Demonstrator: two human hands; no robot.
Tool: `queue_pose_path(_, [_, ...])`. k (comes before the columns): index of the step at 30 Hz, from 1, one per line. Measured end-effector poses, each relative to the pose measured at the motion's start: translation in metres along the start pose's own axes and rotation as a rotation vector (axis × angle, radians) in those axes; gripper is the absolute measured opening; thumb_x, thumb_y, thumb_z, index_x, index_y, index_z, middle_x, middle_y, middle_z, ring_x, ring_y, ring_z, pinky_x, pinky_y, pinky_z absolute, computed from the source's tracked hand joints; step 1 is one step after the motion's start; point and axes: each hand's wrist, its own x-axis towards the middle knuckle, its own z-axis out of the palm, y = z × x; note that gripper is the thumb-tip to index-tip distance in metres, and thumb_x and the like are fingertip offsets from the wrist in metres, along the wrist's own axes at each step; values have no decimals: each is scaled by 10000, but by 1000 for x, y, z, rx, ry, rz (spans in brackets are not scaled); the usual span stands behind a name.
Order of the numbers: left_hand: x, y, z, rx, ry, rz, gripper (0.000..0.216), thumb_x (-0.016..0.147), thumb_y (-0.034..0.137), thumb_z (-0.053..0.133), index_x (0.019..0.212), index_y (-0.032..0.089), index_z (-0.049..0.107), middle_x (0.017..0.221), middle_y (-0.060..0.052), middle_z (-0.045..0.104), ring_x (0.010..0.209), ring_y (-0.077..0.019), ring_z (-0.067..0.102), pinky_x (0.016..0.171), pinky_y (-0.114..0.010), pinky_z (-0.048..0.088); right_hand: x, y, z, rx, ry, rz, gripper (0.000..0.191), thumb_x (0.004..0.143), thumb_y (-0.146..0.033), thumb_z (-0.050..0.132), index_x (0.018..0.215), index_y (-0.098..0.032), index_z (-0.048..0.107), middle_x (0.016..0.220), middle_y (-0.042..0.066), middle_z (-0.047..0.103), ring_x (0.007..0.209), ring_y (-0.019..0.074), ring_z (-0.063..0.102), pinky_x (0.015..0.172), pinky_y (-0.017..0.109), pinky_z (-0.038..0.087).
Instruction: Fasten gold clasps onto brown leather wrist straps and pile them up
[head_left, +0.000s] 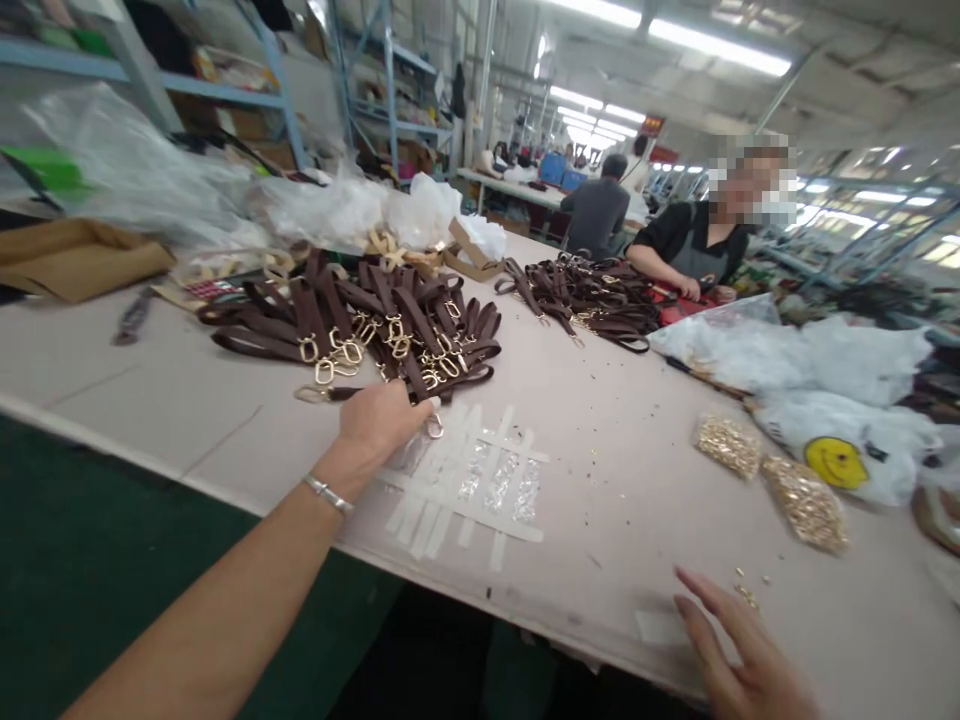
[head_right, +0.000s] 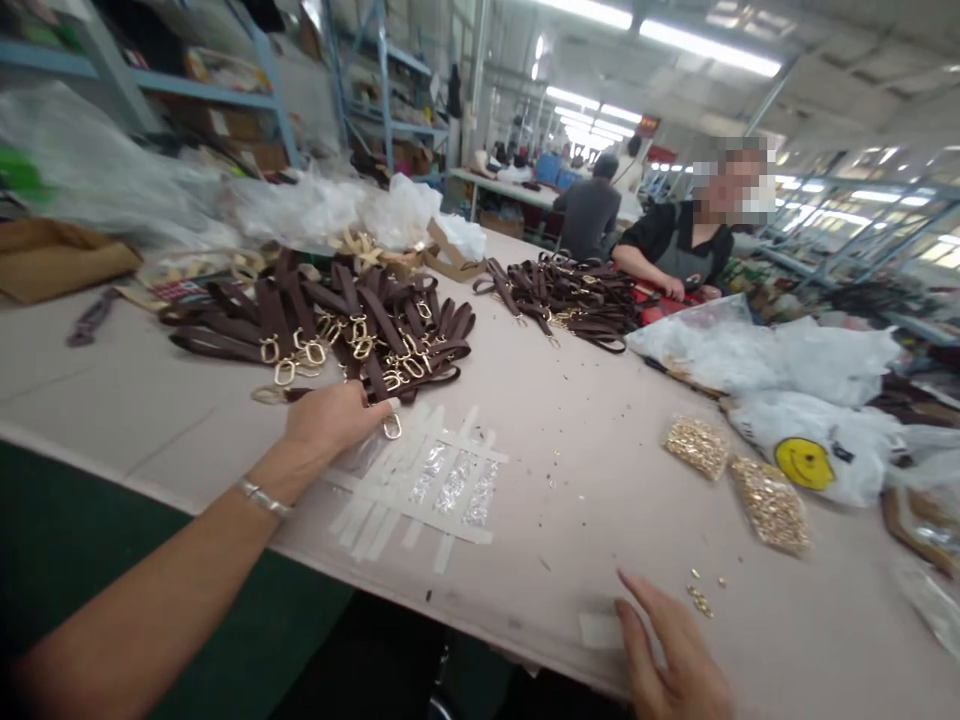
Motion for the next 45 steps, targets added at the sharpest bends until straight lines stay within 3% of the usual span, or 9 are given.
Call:
queue_pose_path(8, [1,-4,14,-126,67,0,210,777,304,542,877,180,680,856,-139,746,855,-340,697,693,-382,484,118,-26,98,-315,-259,-193,423,1009,-329,364,1315,-151,597,1301,137,640,1200,294,574,1034,497,473])
queue_pose_path(11, [-6,-12,15,-474,43,-68,111,751,247,568,833,194,622,762,-72,708,737,-258,674,653,-334,470,126,-23,112,-336,-285,-253,428,1005,-325,347,1275,-132,618,1299,160,640,1233,311,556,1065,517,442])
queue_pose_path(14, [-22,-16,12,-896,-92,-110,110,781,259,576,871,197,581,678,-5,663,603,-168,635,583,-272,474,127,-10,118,-281,-258,-298,474,986,-412,340,1195,-125,654,1235,176,671,1186,324,592,1060,525,446])
queue_pose_path(18, [-49,-13,5,-1480,-312,-184,213,765,268,662,931,176,565,877,-38,715,677,-138,678,557,-224,477,129,-3,115,-164,-125,35,577,865,-636,417,1113,-205,709,1108,128,726,1026,359,666,931,554,519])
queue_pose_path(21, [-68,-8,-3,-1632,-415,-194,229,762,233,700,951,161,594,985,-61,732,718,-131,701,579,-210,491,126,-24,103,42,-111,371,520,728,-678,592,1019,-275,745,999,70,757,966,360,689,929,558,510])
queue_pose_path(25, [-87,7,-7,-1721,-521,-191,269,784,240,735,1021,145,650,1000,-75,748,815,-147,717,760,-263,551,110,-76,92,496,-145,579,480,686,-565,789,1023,-227,740,912,62,762,917,278,710,913,426,545])
queue_pose_path(31, [-118,34,-5,-1700,-635,-140,231,804,213,710,1022,143,683,938,-64,761,859,-151,702,806,-252,516,88,-144,89,947,-253,460,233,785,-372,801,939,-207,743,790,41,740,728,180,694,711,307,588])
queue_pose_path(39, [-150,45,-6,-1576,-636,130,278,855,135,586,1101,168,712,820,-4,731,765,-124,649,740,-229,478,77,-163,69,833,-306,290,107,838,-335,741,880,-239,763,706,-1,692,683,156,643,648,271,557])
queue_pose_path(45, [-166,48,-7,-1372,-543,230,330,883,129,547,1154,214,715,853,9,747,857,-156,687,780,-237,506,65,-157,58,821,-314,254,100,847,-324,726,909,-255,762,856,6,700,797,162,640,777,294,548])
